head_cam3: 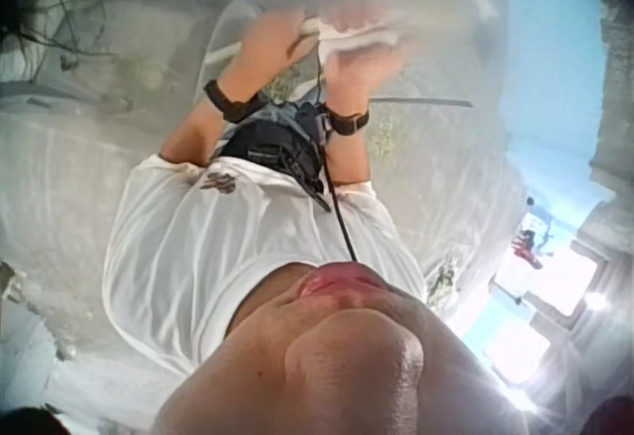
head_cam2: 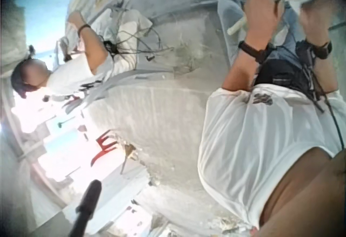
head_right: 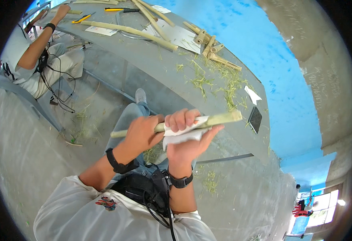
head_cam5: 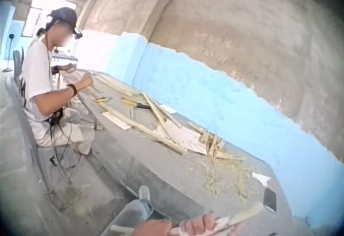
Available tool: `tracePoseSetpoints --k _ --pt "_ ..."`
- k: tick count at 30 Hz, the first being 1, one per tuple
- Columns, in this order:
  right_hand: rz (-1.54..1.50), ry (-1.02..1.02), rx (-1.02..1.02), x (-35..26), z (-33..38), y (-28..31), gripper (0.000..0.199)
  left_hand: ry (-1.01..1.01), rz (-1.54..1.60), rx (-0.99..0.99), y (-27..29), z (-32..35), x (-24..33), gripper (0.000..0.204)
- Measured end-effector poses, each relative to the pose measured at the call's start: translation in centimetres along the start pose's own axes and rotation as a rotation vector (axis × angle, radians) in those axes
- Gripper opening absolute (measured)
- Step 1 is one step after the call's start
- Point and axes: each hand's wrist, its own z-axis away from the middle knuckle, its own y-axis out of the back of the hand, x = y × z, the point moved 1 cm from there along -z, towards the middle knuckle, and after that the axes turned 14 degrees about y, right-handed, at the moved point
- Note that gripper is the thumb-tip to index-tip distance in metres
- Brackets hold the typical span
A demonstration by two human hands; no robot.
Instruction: Cleaning a bamboo stalk with a piece of cloth.
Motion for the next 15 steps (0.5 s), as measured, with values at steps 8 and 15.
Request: tracePoseSetpoints --k 8,15 --pt "-0.115 -0.178 -0.045 -1.0 -3.5 3.0 0.06 0.2 -0.074 -0.603 -0.5 -4.0 0.3 0.029" --pt "-0.415 -0.409 -0.7 -0.3 -6.1 3.5 0.06 0.624 0.36 -1.467 0.8 -5.6 0.3 0.033"
